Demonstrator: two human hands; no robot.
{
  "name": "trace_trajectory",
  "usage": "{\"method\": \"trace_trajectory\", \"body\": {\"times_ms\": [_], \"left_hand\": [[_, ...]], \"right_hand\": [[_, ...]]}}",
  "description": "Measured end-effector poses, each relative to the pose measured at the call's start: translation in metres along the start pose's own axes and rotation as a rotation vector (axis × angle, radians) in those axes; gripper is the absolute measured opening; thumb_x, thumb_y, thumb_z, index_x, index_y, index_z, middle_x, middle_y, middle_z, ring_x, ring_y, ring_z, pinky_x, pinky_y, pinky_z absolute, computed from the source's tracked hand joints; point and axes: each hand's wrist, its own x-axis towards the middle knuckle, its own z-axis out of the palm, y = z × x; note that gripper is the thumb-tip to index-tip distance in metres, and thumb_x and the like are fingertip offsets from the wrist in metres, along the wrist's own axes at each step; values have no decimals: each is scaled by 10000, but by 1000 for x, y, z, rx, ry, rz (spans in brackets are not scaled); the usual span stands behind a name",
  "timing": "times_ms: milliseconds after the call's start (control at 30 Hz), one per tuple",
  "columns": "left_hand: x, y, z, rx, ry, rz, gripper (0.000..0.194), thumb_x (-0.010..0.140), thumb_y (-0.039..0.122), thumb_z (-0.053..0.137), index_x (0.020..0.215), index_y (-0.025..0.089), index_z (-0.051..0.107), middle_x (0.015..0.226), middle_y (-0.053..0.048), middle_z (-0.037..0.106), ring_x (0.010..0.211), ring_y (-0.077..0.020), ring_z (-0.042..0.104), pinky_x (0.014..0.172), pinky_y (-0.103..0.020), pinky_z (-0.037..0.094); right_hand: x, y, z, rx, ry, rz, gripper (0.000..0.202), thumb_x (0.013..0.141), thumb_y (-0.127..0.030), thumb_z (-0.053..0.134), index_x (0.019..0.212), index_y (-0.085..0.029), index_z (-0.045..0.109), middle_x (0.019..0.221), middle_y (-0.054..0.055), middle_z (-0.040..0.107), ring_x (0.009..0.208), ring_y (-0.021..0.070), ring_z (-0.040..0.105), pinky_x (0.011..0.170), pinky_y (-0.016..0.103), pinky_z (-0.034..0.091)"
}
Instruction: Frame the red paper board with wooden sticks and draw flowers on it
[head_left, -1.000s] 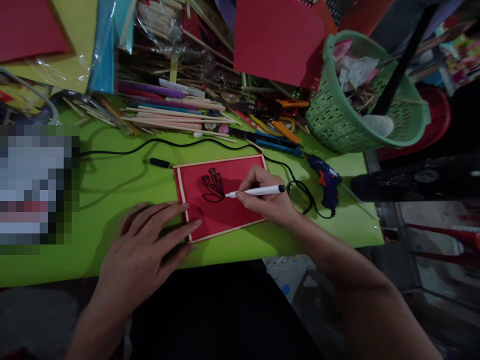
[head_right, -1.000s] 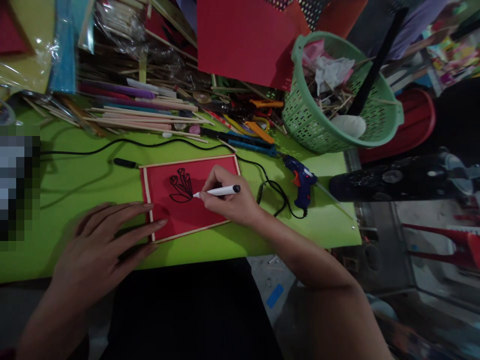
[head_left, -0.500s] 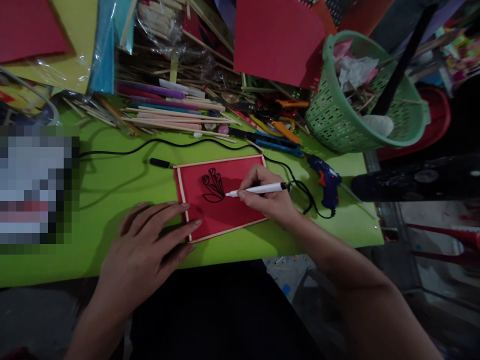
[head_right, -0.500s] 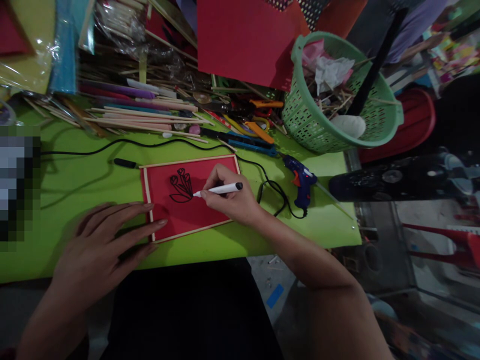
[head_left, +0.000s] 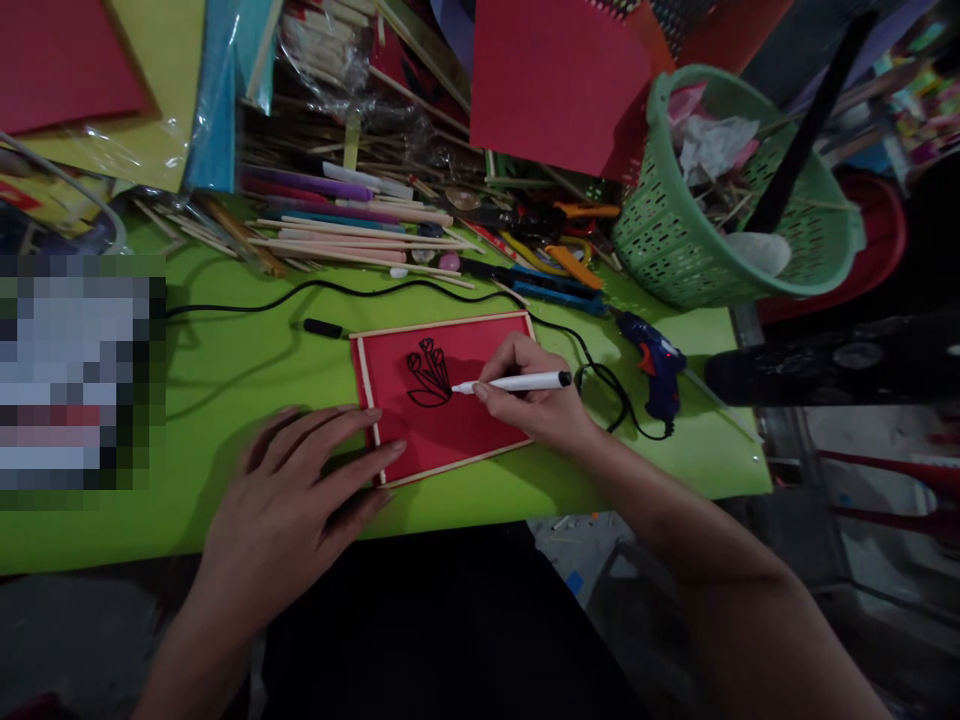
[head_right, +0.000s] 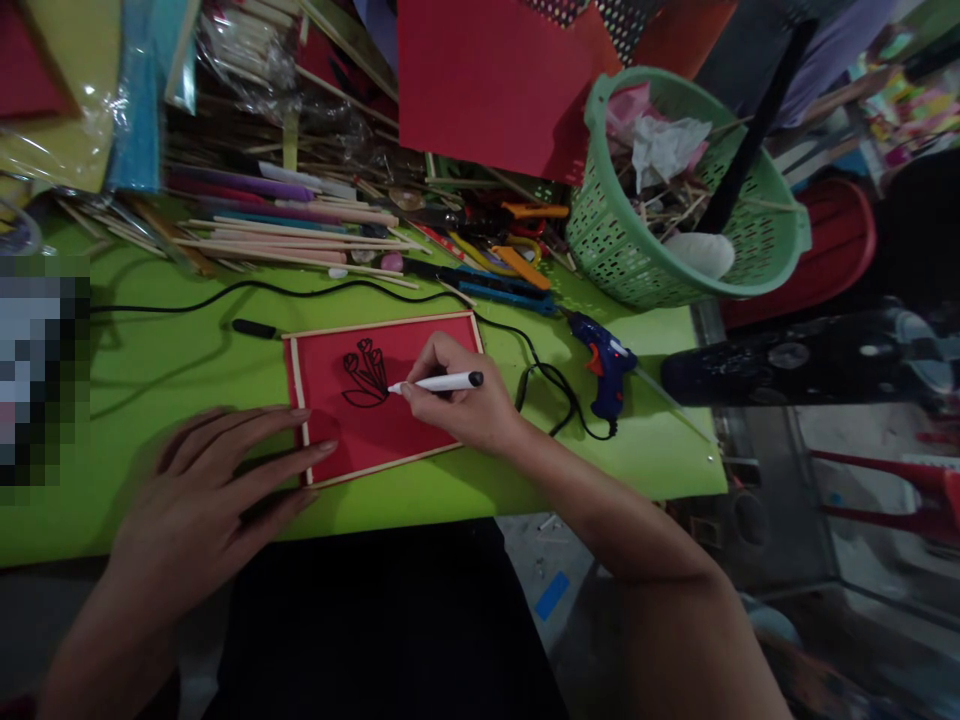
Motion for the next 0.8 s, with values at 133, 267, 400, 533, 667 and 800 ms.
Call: {"method": "trace_trajectory", "body": {"times_ms": [133, 267, 400, 533, 667, 800], "left_hand": [[0, 0, -1, -7, -4, 1, 417, 945, 286, 672, 1350, 385, 650, 1435, -39, 640, 1294, -319, 586, 1135, -575, 402], [1, 1, -1, -13, 1, 3, 418, 949, 270, 668, 1352, 380, 645, 1423, -46, 642, 1291, -317, 585, 1128, -580, 409], [1, 1, -1, -17, 8, -1, 428, 940, 284, 678, 1354, 386, 647, 1419, -42, 646, 1297, -320, 587, 1131, -570, 414], [1, 1, -1, -10, 6, 10, 435, 938, 269, 683, 1359, 372, 641, 1416, -54, 642, 1282, -321, 583, 1126, -576, 413], [2, 1, -1, 0, 8, 23, 426, 939, 259, 683, 1351, 362, 642, 1410, -59, 645, 1283, -320, 582, 1124, -571, 410], [2, 1, -1, -8, 13, 14, 427, 939, 276, 680, 1352, 376, 645, 1415, -52, 648, 1285, -318, 588, 1131, -562, 406]], "right_hand": [[1, 0, 1, -11, 18, -16, 208, 828, -325, 738, 795, -225, 558, 700, -31, 625, 582, 116, 507, 541, 274, 368], [2, -3, 1, -16, 39, -14, 189, 824, -311, 725, 788, -227, 560, 689, -32, 634, 570, 113, 499, 536, 278, 359], [2, -3, 2, -29, 52, -8, 182, 821, -315, 720, 792, -229, 563, 690, -30, 647, 573, 114, 507, 539, 280, 364], [2, -1, 2, -31, 65, -26, 176, 837, -314, 718, 805, -228, 569, 698, -32, 640, 577, 114, 506, 542, 281, 366], [3, -1, 1, -54, 86, -35, 173, 848, -313, 712, 801, -233, 565, 699, -30, 630, 590, 121, 505, 547, 284, 371], [3, -3, 2, -49, 108, -18, 194, 838, -328, 718, 794, -237, 552, 684, -36, 617, 575, 119, 485, 538, 285, 361]]}}
